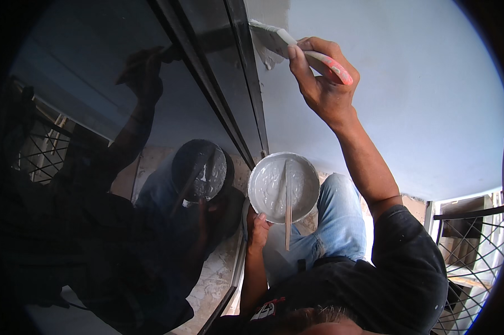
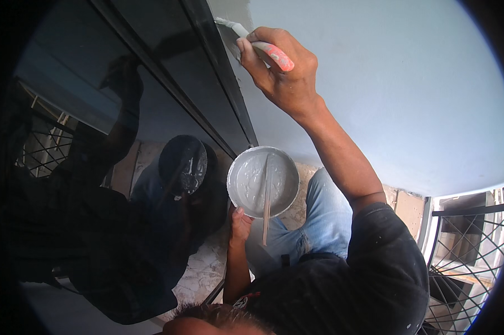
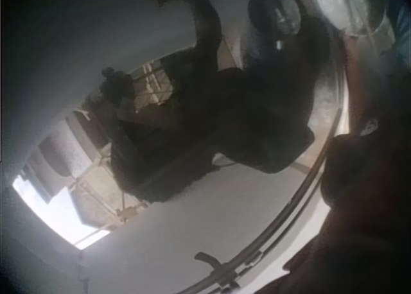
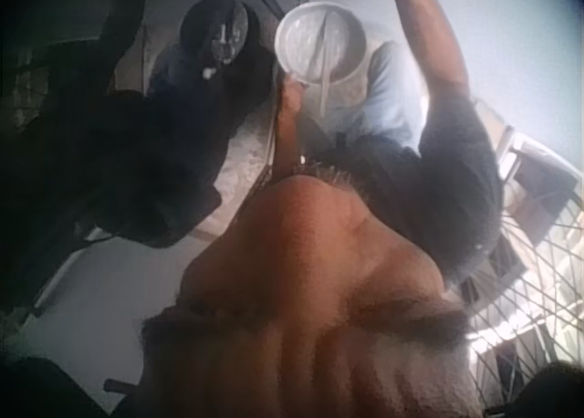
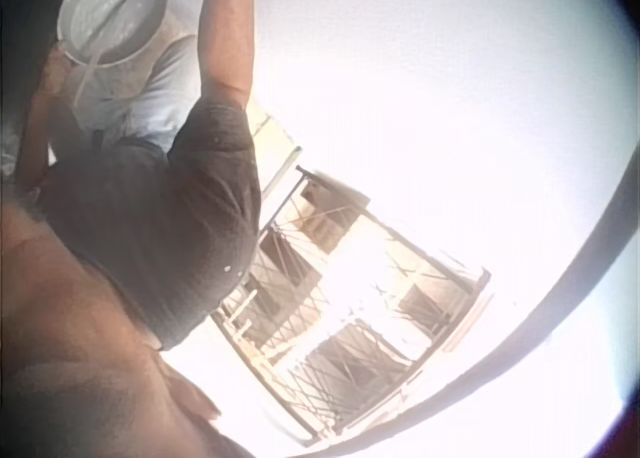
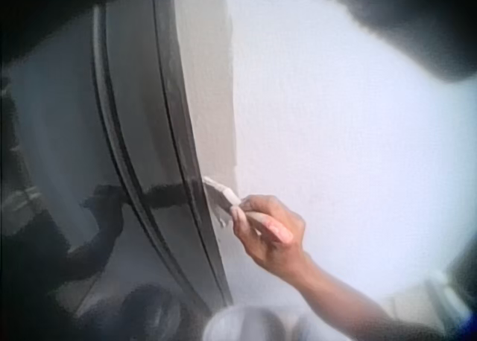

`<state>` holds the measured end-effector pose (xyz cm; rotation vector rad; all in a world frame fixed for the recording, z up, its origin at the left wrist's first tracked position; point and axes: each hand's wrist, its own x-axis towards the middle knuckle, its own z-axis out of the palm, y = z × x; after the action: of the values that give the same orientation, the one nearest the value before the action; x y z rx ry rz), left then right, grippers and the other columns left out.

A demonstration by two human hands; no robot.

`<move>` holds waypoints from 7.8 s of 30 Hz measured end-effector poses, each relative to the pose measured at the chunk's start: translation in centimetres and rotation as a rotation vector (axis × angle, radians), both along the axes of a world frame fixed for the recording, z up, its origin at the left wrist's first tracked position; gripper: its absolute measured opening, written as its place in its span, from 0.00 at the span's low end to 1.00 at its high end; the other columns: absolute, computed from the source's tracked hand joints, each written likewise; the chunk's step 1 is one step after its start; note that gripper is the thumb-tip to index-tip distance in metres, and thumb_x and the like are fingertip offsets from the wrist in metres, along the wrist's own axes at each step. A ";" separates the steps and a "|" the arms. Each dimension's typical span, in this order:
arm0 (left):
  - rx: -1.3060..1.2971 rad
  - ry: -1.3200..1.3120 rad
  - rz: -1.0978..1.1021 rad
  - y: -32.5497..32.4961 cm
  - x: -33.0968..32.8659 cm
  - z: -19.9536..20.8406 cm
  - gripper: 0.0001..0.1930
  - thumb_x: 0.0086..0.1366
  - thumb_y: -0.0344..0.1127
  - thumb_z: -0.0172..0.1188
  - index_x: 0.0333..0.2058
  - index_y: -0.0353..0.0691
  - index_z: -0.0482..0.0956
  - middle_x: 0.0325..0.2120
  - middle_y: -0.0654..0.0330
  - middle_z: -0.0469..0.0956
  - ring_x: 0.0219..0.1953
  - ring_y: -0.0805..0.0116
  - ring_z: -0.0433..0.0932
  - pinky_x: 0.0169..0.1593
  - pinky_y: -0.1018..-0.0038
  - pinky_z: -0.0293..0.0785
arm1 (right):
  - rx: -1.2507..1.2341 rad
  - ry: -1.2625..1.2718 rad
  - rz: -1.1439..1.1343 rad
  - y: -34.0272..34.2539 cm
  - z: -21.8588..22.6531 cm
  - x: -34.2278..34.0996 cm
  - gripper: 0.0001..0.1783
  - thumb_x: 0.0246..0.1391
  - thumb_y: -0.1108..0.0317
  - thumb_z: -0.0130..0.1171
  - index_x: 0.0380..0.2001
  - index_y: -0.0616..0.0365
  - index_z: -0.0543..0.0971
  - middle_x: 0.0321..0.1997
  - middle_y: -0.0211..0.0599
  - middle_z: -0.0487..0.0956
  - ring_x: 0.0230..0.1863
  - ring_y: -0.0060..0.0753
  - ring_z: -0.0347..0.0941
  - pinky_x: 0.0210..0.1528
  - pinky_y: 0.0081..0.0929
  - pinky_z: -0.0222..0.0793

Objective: The person dips a paint brush into a bucket of white paint and applies it to the edge of a wall next to a glass door frame, using their fingers to wipe the painted surface.

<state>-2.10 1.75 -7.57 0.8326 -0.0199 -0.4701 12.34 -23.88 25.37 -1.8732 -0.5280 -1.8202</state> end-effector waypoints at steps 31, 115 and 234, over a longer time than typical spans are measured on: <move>0.003 0.029 0.007 -0.1 0.0 0.6 0.37 0.60 0.46 0.59 0.65 0.42 0.59 0.57 0.59 0.69 0.52 0.68 0.76 0.48 0.72 0.79 | -0.040 0.045 -0.038 0.0 -2.0 -0.5 0.09 0.51 0.72 0.70 0.30 0.57 0.78 0.30 0.30 0.80 0.22 0.28 0.75 0.23 0.24 0.69; 0.016 0.025 0.012 -0.3 0.1 1.1 0.37 0.59 0.47 0.59 0.65 0.43 0.59 0.57 0.60 0.69 0.52 0.69 0.75 0.48 0.71 0.79 | -0.115 0.308 -0.080 0.0 -6.2 -1.8 0.09 0.52 0.74 0.69 0.32 0.59 0.77 0.30 0.34 0.80 0.24 0.32 0.77 0.24 0.26 0.72; 0.622 0.500 -0.103 -4.4 8.2 6.2 0.23 0.58 0.38 0.59 0.52 0.37 0.72 0.49 0.56 0.75 0.50 0.61 0.76 0.56 0.62 0.73 | 0.534 1.333 0.513 -1.4 -27.7 -6.0 0.11 0.58 0.66 0.65 0.40 0.61 0.79 0.21 0.34 0.78 0.21 0.22 0.71 0.26 0.26 0.67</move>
<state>6.12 -2.67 -1.42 1.3032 0.5719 -0.7903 6.38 -25.31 -2.29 -1.8330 0.0118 -0.1364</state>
